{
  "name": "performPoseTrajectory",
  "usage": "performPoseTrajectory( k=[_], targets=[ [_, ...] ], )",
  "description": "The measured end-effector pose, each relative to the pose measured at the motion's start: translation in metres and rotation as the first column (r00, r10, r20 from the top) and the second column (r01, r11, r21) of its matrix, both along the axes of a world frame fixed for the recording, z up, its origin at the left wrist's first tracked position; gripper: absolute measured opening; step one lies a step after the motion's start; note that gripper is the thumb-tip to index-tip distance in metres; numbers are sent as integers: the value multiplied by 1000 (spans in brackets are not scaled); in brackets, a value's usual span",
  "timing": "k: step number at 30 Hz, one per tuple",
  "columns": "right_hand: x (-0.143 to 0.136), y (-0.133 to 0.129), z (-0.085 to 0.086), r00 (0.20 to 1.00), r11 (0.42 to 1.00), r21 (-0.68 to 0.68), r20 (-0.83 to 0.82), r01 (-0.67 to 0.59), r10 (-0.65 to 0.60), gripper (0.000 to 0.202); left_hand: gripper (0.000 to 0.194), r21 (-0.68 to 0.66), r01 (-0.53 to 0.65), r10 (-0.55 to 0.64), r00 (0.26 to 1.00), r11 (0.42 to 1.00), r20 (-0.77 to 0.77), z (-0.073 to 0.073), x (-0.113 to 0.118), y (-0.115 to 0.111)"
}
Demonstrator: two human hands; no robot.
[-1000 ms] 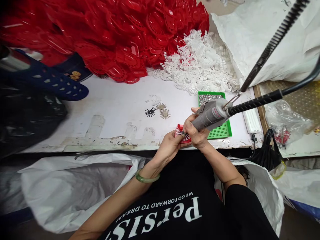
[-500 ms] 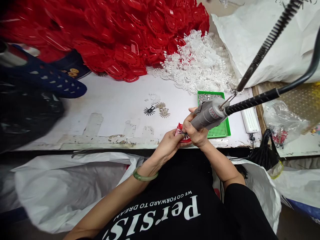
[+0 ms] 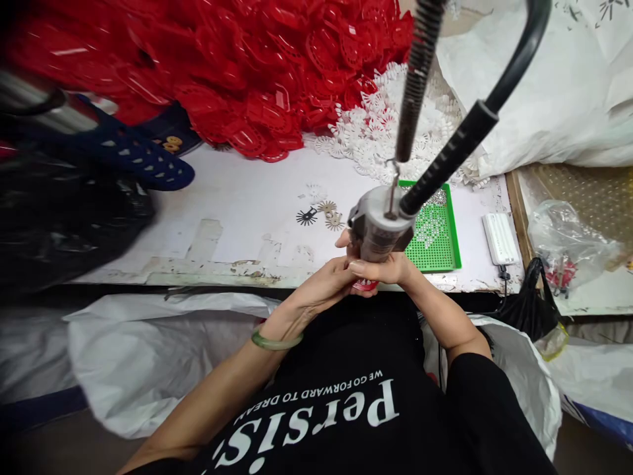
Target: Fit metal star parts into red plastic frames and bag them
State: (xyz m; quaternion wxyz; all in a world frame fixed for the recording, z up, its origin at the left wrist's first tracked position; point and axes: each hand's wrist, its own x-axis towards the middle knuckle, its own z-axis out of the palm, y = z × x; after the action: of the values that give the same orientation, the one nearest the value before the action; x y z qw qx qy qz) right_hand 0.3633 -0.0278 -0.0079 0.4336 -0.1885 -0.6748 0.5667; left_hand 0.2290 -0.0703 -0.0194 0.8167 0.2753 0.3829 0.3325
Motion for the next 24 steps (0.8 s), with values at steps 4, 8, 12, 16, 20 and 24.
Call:
performPoseTrajectory(
  k=[4, 8, 12, 16, 20, 24],
  targets=[
    [0, -4, 27, 959, 989, -95, -249, 112, -132, 40, 37, 115, -111, 144, 932, 987, -333, -1, -61, -26],
    [27, 10, 47, 810, 863, -61, -317, 501, -493, 33, 33, 279, 31, 251, 352, 960, -902, -22, -184, -84],
    [58, 35, 39, 615, 623, 8, -169, 782, -770, 40, 31, 9, 204, 19, -48, 979, -999, -41, -254, -96],
    [74, 41, 29, 328, 308, 264, -33, 914, -944, 53, 39, 450, 198, 443, 78, 871, -893, -33, -213, -3],
    [64, 26, 33, -29, -234, 590, -336, 773, -942, 63, 25, 649, -48, 647, 167, 759, -744, -19, -162, 124],
    [20, 50, 34, 525, 299, 860, 42, 414, -850, 39, 33, 700, -225, 726, 53, 678, -686, -17, -167, 211]
  ],
)
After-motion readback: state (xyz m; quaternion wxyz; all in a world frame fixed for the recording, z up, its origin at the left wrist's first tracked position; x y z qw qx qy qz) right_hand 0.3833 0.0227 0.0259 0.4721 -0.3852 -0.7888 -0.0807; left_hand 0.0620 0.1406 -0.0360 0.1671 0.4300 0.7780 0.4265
